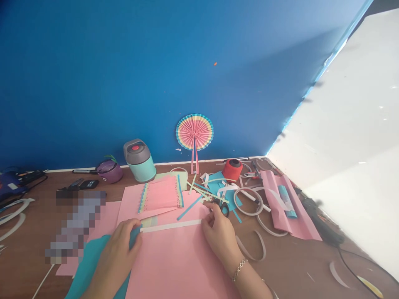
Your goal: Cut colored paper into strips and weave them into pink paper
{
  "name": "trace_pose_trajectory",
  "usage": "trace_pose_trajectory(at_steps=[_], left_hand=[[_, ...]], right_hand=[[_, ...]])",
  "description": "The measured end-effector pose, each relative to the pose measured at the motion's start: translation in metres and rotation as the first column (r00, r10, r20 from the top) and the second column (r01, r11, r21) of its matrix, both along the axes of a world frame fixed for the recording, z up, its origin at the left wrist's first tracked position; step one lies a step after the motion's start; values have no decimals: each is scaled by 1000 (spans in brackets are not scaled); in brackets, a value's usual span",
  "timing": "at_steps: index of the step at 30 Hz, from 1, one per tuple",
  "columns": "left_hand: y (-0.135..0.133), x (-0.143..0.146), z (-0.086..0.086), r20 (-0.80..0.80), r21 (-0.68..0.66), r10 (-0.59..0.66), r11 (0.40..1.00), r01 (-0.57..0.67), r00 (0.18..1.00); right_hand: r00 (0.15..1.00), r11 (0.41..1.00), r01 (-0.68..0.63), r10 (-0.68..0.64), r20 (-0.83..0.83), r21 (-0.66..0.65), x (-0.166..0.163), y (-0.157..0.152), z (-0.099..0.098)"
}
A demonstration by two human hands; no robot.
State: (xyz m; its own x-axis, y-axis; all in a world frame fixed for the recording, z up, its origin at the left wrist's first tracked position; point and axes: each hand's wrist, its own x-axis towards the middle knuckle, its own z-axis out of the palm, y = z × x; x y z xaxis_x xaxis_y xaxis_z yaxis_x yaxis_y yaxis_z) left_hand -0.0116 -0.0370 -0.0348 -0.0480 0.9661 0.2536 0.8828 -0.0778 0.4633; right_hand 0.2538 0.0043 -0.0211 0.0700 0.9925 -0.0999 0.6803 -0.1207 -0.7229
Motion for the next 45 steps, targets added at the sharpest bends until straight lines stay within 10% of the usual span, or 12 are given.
trace_pose_trajectory(at_steps=[10,25,28,33,45], left_hand=[[-5,-8,-1,-320,95,-88,988,124,943],[-8,-8,-6,-273,64,-133,986,156,953],[-8,-5,-5,-296,73,-147,982,176,944],[-8,1,-1,-357,78,-172,974,213,918],[-9,7,6,-441,49,-88,991,122,893]], right_hand=[[1000,999,-5,5,-17,49,0,-2,0],[964,974,-59,0,265,218,0,-4,4],[900,884,-345,217,378,315,-9,-12,10],[585,565,-805,703,405,181,-35,-29,11],[685,853,-492,502,528,-174,9,-29,24]])
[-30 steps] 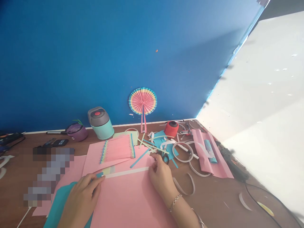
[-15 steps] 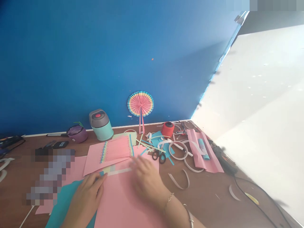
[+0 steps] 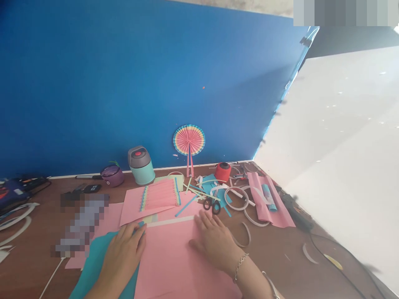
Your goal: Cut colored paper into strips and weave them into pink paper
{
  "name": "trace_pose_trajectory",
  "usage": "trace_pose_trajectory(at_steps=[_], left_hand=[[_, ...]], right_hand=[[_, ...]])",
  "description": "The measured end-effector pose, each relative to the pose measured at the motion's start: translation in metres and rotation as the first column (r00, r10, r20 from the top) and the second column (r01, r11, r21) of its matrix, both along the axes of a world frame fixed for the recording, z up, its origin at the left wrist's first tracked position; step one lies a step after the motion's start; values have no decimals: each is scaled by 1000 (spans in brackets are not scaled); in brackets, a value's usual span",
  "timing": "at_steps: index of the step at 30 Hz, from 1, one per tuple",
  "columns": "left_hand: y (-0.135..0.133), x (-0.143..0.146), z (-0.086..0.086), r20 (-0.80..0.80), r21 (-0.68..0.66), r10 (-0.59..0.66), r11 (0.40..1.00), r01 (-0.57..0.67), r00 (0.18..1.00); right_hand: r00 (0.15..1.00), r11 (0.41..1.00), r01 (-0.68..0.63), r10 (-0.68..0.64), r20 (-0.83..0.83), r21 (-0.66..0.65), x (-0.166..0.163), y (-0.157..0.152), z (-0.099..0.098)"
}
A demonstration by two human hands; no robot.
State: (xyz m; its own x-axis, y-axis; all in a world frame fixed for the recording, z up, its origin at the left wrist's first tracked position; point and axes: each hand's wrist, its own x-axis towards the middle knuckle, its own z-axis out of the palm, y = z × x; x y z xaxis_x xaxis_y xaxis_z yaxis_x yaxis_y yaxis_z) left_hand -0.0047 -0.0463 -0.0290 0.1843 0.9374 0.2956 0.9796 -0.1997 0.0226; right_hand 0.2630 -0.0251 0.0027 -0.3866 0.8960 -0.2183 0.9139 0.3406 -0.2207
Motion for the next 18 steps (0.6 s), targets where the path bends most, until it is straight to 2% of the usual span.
trace_pose_trajectory(at_steps=[2,4,7,10,12,14,16,18], left_hand=[[1,1,0,12,5,3,1000,-3,1000],[2,2,0,36,13,3,1000,-3,999],[2,4,1,103,37,-24,999,20,994],[0,7,5,178,37,-169,986,165,969],[-1,11,9,210,39,-283,959,281,936],[-2,14,11,221,49,-361,932,359,906],[-3,16,10,212,50,-404,914,403,890],[-3,17,6,175,58,-422,906,419,889]], right_hand=[[990,993,104,-109,93,50,4,5,4],[982,983,130,-145,121,128,2,10,11],[998,985,19,-28,48,170,-10,14,19],[995,984,-76,85,-54,159,-25,14,12],[956,961,-236,256,-144,142,-34,14,1],[888,914,-378,403,-220,147,-42,15,-8],[847,895,-412,445,-290,171,-47,19,-11],[840,907,-373,419,-344,195,-51,24,-9]])
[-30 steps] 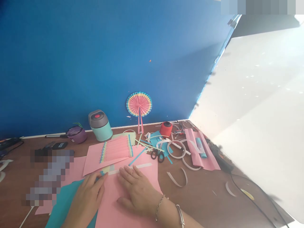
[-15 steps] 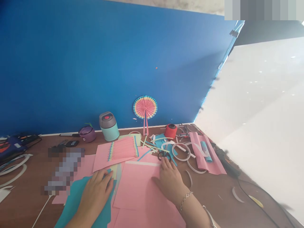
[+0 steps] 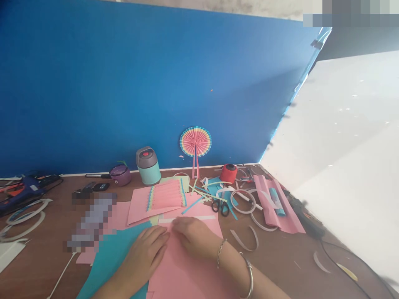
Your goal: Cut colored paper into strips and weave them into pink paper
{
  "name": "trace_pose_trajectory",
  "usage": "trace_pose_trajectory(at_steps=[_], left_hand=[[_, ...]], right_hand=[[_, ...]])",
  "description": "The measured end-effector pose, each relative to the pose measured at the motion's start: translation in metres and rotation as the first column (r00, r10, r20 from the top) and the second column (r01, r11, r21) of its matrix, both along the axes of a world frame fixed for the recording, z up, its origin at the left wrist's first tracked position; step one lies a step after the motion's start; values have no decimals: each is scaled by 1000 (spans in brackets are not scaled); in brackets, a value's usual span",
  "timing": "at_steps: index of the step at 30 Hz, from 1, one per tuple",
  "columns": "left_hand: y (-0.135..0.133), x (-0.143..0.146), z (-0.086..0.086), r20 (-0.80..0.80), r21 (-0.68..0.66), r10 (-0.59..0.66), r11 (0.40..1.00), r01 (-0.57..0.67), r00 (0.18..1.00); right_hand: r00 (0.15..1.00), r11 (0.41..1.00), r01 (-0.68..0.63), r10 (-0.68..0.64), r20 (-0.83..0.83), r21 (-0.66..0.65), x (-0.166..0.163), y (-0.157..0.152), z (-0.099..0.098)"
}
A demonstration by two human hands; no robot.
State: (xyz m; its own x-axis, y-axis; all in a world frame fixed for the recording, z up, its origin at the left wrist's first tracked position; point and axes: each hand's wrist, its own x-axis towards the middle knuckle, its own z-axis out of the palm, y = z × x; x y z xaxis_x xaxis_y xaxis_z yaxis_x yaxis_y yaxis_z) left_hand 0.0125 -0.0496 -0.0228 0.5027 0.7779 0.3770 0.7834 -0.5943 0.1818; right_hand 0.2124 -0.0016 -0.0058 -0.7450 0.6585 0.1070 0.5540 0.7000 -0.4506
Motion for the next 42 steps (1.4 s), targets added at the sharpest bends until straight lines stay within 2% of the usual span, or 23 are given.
trace_pose_trajectory(at_steps=[3,6,8,10,13,15,18,22,25,28,30,34,42], left_hand=[[1,-1,-10,-66,57,10,998,-6,998],[2,-3,-16,-116,56,39,998,-33,993],[2,-4,-16,-152,23,77,997,-75,985],[1,-4,-12,-177,-13,123,992,-128,976],[-1,-3,-5,-171,-52,158,984,-169,973],[-1,-3,-1,-155,-62,156,984,-167,976],[0,-7,2,-140,-70,130,988,-141,982],[1,-9,2,-147,-41,87,995,-94,985],[-1,-3,-4,-126,28,171,985,-169,977],[-4,5,-11,-134,43,182,983,-178,974],[-5,8,-13,-135,29,187,982,-185,973],[-5,9,-12,-131,12,174,985,-174,976],[-7,8,-7,-113,38,155,988,-152,981]], right_hand=[[999,999,-1,3,-47,49,-4,2,1],[998,993,-44,48,-33,112,-7,-2,-8],[1000,988,13,-14,5,156,-8,-6,-13],[986,978,111,-130,103,176,-9,-6,-9],[909,951,258,-299,291,173,-14,-3,7],[895,940,294,-335,293,175,-21,1,17],[955,963,248,-262,139,108,-34,9,17],[986,986,168,-168,9,-23,-47,22,1],[977,972,214,-211,35,-99,-53,32,-3],[972,966,232,-225,71,-112,-59,37,0],[977,969,212,-209,37,-124,-63,37,1],[968,953,235,-247,-39,-192,-70,37,-3],[951,916,297,-308,0,-269,-74,40,-3]])
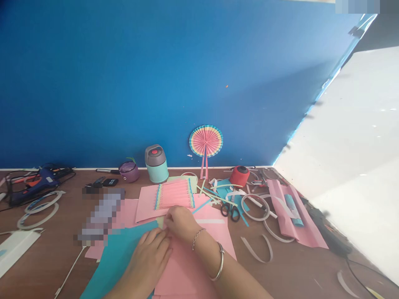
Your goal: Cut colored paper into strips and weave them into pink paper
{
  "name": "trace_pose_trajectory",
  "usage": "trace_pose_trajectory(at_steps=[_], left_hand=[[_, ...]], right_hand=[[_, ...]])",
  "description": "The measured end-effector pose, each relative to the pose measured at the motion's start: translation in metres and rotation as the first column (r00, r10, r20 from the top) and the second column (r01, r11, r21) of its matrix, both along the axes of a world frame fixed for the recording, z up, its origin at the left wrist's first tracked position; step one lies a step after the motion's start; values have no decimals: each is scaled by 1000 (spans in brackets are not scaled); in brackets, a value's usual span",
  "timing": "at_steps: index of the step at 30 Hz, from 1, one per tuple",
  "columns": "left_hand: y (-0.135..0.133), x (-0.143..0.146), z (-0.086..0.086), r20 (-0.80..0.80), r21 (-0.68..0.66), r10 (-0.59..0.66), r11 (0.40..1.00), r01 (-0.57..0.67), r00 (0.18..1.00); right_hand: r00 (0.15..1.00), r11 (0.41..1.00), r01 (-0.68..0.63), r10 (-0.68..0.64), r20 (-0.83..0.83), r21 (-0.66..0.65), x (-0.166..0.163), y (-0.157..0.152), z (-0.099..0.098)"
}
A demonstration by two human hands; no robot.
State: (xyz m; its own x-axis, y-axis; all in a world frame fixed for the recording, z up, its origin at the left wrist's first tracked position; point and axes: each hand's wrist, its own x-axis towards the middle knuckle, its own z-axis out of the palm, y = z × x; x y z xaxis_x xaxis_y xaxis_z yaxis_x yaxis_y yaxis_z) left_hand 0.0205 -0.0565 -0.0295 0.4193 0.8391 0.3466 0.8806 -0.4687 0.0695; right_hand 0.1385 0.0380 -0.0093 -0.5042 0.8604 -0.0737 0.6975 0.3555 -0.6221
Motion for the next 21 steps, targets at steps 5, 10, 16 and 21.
trace_pose_trajectory(at_steps=[5,10,16,21], left_hand=[[-1,0,1,-4,2,4,1000,-4,1000],[-1,0,2,-18,-1,2,1000,-2,1000],[-1,1,6,-36,-13,-4,1000,4,999],[-2,1,7,-51,-4,-13,1000,13,999]], right_hand=[[1000,1000,-16,16,-8,-5,0,3,-2],[999,999,-37,37,5,-9,0,4,-2],[992,999,29,-34,124,45,-6,-5,2],[978,991,68,-88,190,112,-9,-9,4]])
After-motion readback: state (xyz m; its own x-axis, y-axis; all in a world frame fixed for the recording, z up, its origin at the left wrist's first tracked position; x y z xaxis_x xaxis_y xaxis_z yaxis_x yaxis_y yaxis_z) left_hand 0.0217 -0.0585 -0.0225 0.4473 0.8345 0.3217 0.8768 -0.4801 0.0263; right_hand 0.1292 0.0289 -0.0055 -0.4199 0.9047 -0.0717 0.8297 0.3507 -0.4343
